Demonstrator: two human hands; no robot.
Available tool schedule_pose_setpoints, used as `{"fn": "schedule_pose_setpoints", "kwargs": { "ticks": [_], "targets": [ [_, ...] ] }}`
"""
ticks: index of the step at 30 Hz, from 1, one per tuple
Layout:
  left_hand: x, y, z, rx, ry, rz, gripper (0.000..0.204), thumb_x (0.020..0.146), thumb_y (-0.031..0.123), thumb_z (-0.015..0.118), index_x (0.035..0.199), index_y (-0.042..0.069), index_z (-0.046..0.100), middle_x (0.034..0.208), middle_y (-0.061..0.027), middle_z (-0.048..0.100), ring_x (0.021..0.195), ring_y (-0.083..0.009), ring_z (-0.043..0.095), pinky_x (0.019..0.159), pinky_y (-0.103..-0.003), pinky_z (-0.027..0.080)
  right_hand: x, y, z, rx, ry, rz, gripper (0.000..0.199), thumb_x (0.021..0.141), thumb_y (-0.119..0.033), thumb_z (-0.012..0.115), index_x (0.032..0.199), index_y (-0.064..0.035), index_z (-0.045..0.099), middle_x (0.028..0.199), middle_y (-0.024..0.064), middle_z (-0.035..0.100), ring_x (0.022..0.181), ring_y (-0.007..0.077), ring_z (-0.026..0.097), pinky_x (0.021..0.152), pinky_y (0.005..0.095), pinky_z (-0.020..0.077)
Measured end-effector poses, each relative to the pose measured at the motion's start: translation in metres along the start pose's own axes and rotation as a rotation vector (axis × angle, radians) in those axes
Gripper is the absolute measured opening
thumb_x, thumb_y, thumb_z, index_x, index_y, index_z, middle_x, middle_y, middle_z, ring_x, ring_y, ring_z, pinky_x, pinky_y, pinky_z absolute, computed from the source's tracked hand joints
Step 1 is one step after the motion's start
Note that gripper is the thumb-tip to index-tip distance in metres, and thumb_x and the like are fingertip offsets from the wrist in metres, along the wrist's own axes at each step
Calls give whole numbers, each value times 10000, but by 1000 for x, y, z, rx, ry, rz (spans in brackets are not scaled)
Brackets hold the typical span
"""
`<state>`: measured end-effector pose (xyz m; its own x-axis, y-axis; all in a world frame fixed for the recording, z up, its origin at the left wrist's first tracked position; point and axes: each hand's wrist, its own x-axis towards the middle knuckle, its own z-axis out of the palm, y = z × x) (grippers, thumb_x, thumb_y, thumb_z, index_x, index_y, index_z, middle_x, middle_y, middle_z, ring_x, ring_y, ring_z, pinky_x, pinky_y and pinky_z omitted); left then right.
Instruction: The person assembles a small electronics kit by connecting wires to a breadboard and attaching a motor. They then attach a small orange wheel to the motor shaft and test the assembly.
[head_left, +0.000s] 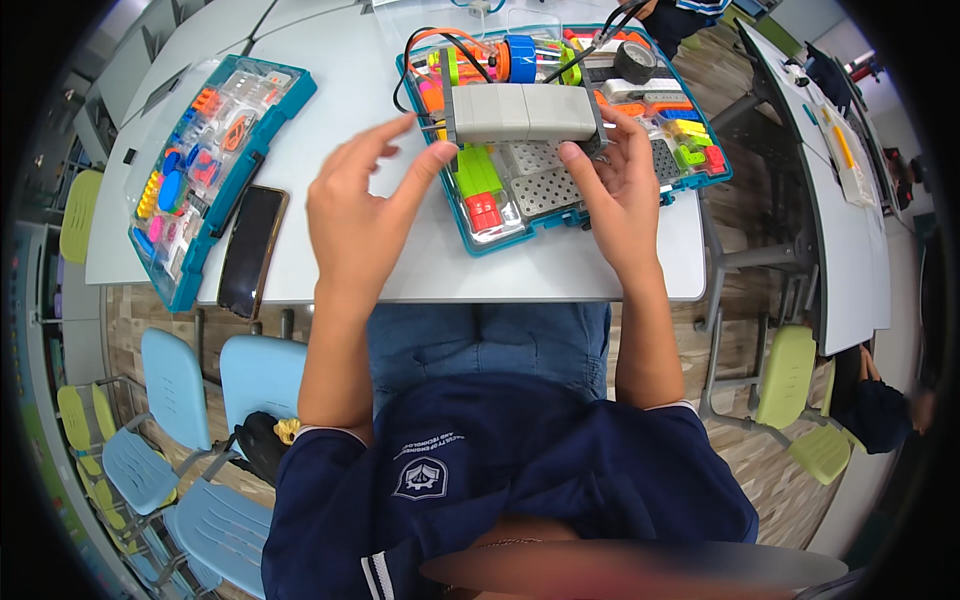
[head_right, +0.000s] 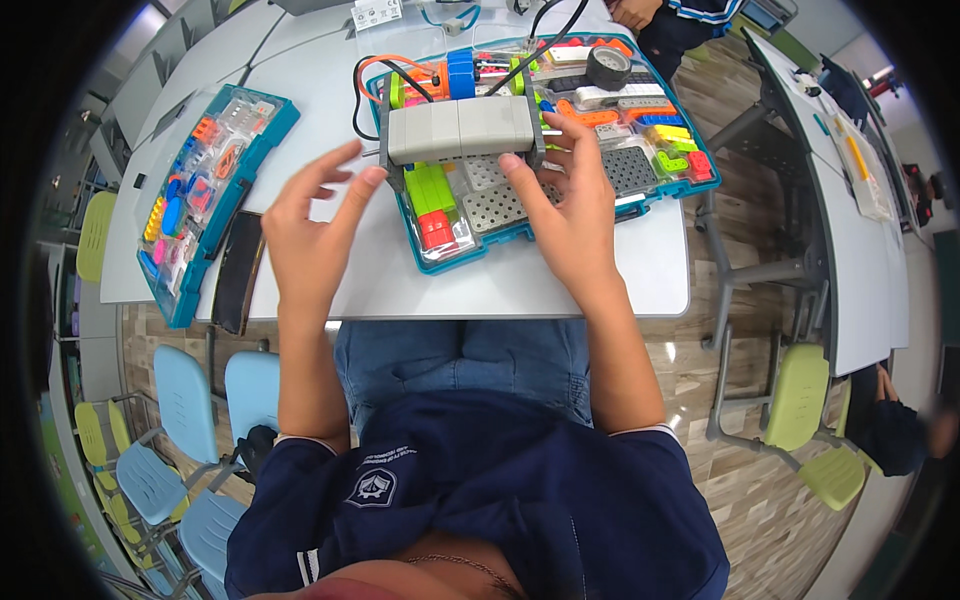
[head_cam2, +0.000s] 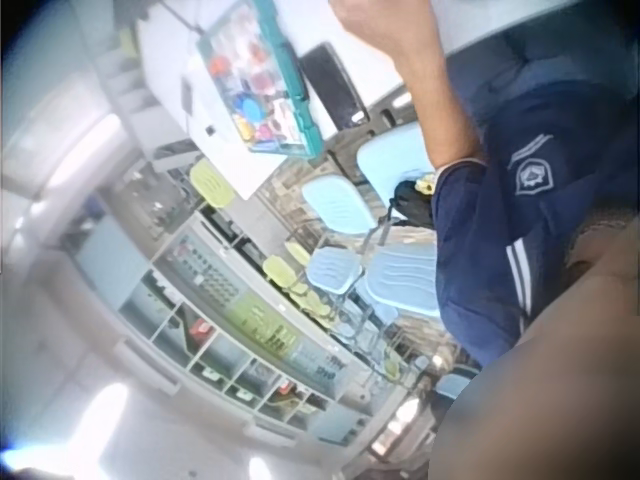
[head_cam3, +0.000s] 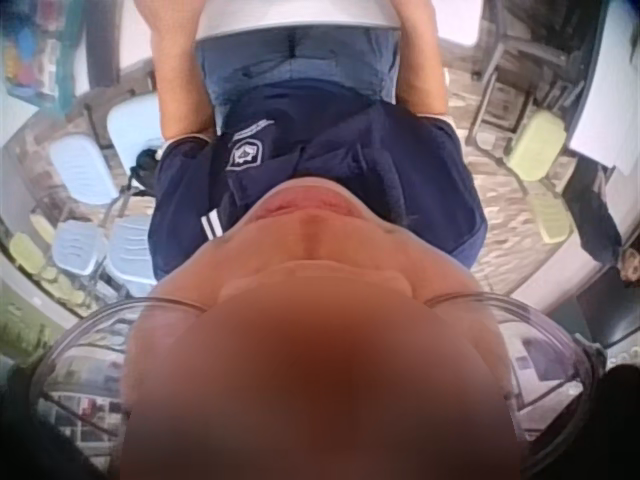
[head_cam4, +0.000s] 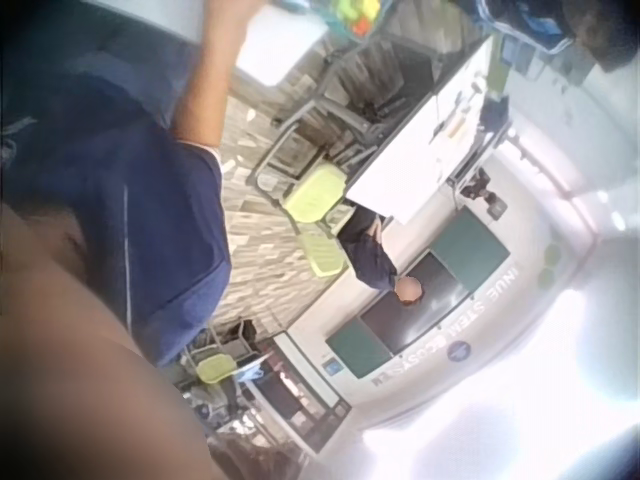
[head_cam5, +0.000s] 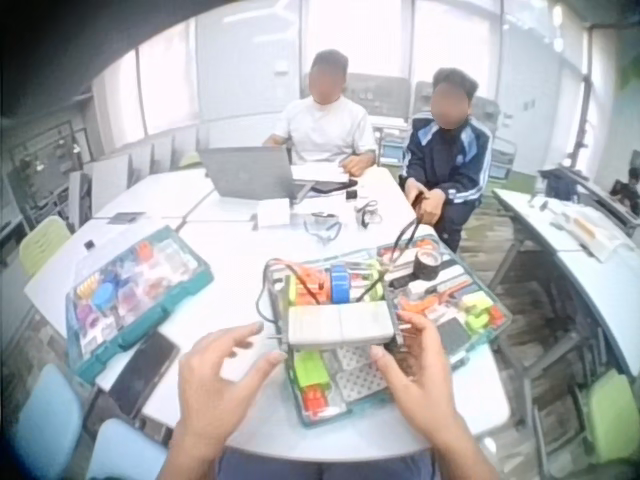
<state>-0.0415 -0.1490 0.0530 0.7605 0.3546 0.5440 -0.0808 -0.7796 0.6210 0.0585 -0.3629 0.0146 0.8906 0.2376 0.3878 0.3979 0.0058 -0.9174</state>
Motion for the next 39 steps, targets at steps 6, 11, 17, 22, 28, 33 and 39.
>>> {"fn": "schedule_pose_setpoints", "kwargs": {
  "ticks": [6, 11, 17, 22, 28, 33, 39],
  "targets": [
    [61, -4, -2, 143, 91, 480, 456, 896, 315, 770, 1266, 65, 678, 1192, -138, 709, 1062, -269, 660, 908, -370, 508, 20, -13, -7, -197, 37, -175, 632, 906, -298, 778, 1367, 37, 504, 1299, 204, 530, 1222, 282, 582, 951, 391, 549],
    [116, -20, 20, -229, -494, 209, 364, 920, 309, 744, 1217, 100, 733, 1089, -69, 745, 1028, -162, 669, 900, -322, 516, 61, -35, -18, -298, 99, -293, 656, 889, -374, 786, 1340, 34, 540, 1312, 209, 538, 1222, 285, 580, 931, 378, 548],
    [107, -41, 47, -651, -359, 22, 269, 976, 253, 693, 1117, 29, 743, 1040, -54, 739, 1004, -105, 645, 901, -260, 490, 121, -18, -13, -41, -43, -245, 515, 973, -301, 704, 1346, 19, 551, 1290, 167, 614, 1143, 206, 634, 916, 317, 532],
    [102, -44, 54, -829, -236, -89, 271, 986, 212, 676, 1188, 31, 696, 1039, -46, 722, 1015, -96, 632, 925, -250, 469, 123, 19, -10, 161, -130, -71, 418, 988, -236, 680, 1319, 2, 587, 1247, 134, 648, 1072, 155, 656, 883, 291, 530],
    [103, -47, 56, -837, -123, -111, 302, 987, 196, 676, 1242, 35, 657, 1097, -51, 704, 1018, -97, 628, 916, -255, 471, 122, 35, -15, 180, -203, 60, 299, 1033, -185, 590, 1258, 5, 644, 1170, 102, 709, 1088, 141, 670, 957, 266, 509],
    [96, -45, 61, -851, -100, 35, 294, 988, 192, 684, 1228, 24, 659, 1066, -50, 695, 1003, -90, 632, 892, -243, 483, 120, 40, -13, 202, -210, 38, 281, 1033, -179, 585, 1224, 12, 661, 1152, 102, 718, 1093, 161, 678, 969, 281, 514],
    [95, -36, 58, -568, 13, 1, 207, 965, 118, 690, 1149, 24, 682, 803, 14, 643, 782, -48, 585, 737, -225, 476, 115, 40, -5, 140, -131, -41, 251, 1012, -205, 642, 1102, 13, 725, 1039, 32, 741, 888, 56, 617, 799, 221, 491]
  ]
}}
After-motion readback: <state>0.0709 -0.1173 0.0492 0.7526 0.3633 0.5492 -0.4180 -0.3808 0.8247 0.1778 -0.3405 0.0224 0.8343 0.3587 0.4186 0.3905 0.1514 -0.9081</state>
